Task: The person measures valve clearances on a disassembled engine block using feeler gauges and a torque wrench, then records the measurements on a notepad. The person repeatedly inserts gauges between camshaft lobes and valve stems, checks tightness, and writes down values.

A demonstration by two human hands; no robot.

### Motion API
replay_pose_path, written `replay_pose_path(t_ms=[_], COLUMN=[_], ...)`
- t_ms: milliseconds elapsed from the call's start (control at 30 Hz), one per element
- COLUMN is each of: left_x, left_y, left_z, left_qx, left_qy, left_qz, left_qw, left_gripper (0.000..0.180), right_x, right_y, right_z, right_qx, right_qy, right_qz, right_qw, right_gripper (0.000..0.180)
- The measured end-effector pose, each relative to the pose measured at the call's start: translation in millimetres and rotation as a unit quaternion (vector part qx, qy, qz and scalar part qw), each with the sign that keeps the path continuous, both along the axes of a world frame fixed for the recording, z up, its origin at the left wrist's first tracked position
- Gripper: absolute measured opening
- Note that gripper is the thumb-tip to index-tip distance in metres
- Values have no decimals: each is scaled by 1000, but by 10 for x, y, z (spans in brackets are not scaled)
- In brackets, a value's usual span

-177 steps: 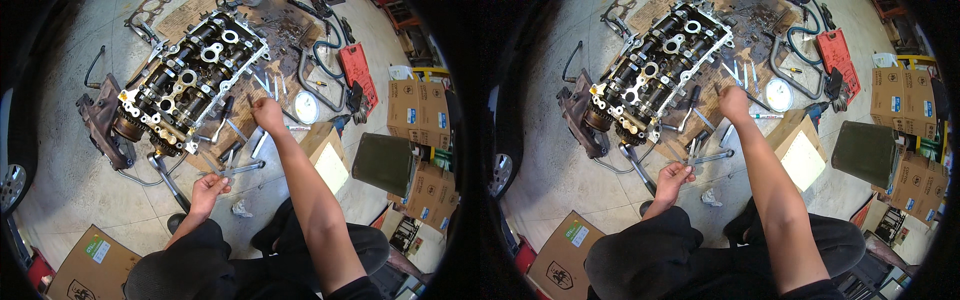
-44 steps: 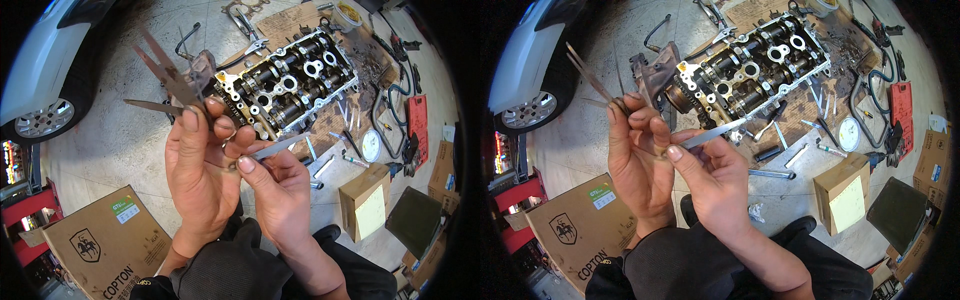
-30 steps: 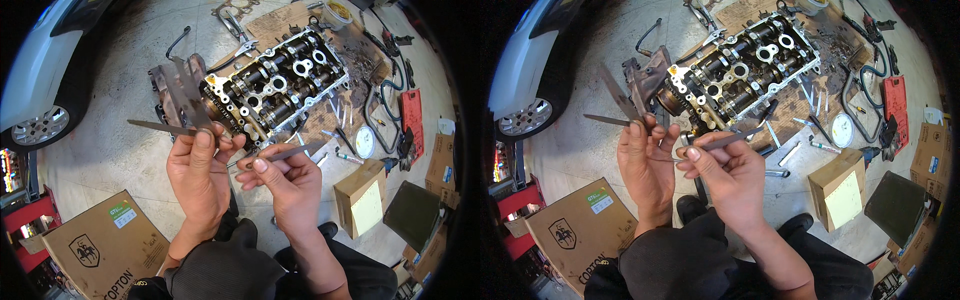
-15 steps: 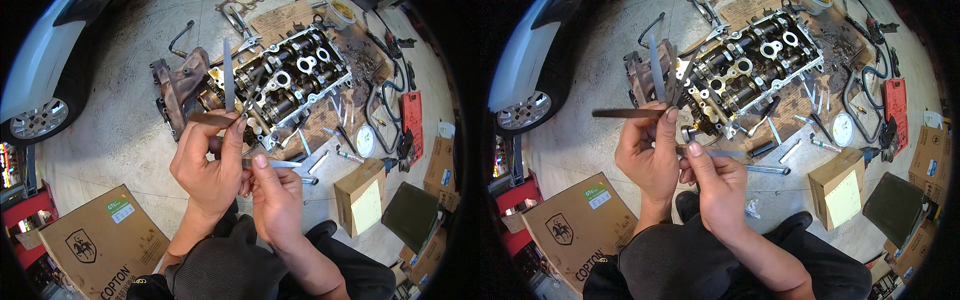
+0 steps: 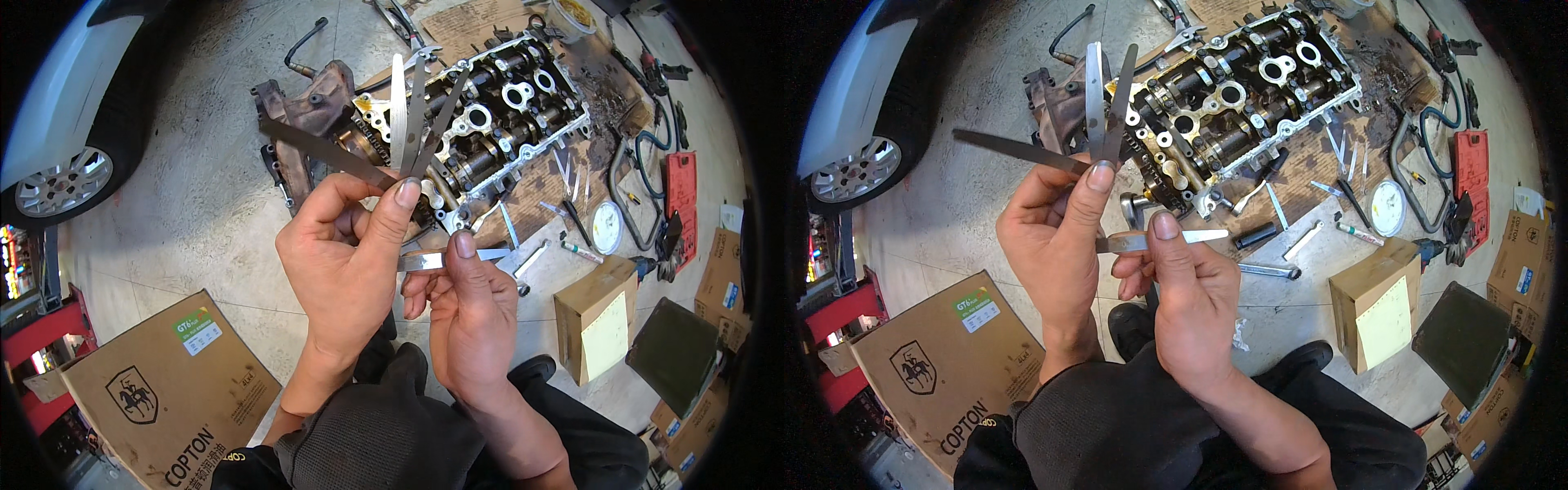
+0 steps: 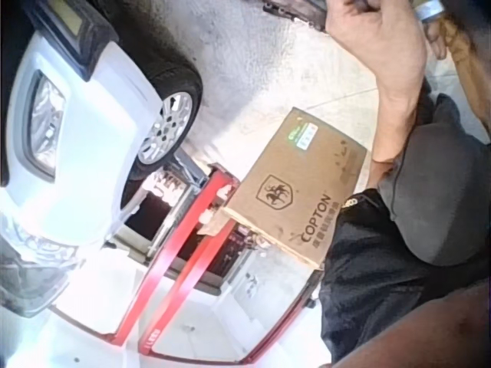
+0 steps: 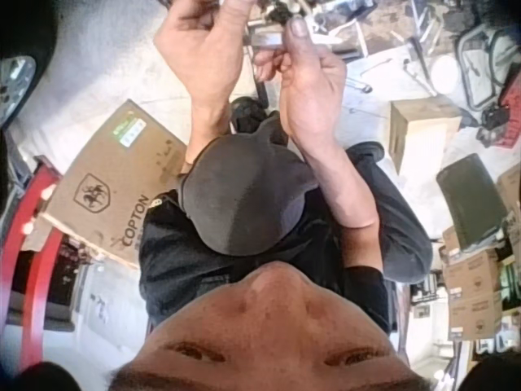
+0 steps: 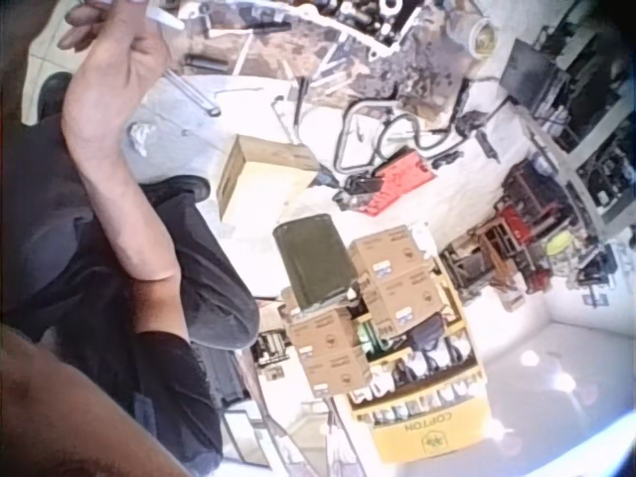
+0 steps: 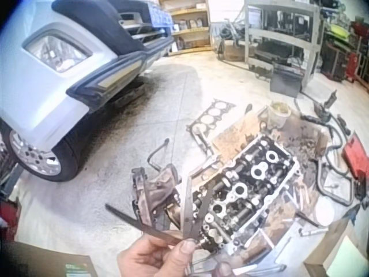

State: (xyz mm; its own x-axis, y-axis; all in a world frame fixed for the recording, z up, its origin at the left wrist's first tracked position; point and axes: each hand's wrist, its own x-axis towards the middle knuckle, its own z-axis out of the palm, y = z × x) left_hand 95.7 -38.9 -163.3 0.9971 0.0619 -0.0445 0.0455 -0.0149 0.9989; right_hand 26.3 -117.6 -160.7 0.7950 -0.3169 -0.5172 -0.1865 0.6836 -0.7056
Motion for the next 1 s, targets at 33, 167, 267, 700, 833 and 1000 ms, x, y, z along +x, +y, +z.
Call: replay_pose_path(t_ms=[33,167,267,700,833,1000], left_x=[1,-1,-13,-38,-42,-55], left_y=[7,19,-1,-53,-20,-36], left_z=[-11,-19,7,46,45,39], left_qx=[2,10,9,-15,-13,5], left_qy=[-3,-9,-2,11,29,52], left_qz=[-2,-6,-5,1,-13,-16], left_qw=[1000,1000,1000,1000,999,998], left_gripper=[14,13,13,12,13,15], right_x=[1,0,0,-18,-27,-45], right_y=[-4,-17,-18,-43,-40,-52], right_z=[-1,-14,-25,5,8,-11], right_qx=[0,25,35,66,71,38], right_qy=[5,2,-7,-8,-2,8], right_qz=[3,12,8,5,5,16], right_qw=[1000,1000,999,998,997,999], right_gripper=[45,45,45,43,42,40])
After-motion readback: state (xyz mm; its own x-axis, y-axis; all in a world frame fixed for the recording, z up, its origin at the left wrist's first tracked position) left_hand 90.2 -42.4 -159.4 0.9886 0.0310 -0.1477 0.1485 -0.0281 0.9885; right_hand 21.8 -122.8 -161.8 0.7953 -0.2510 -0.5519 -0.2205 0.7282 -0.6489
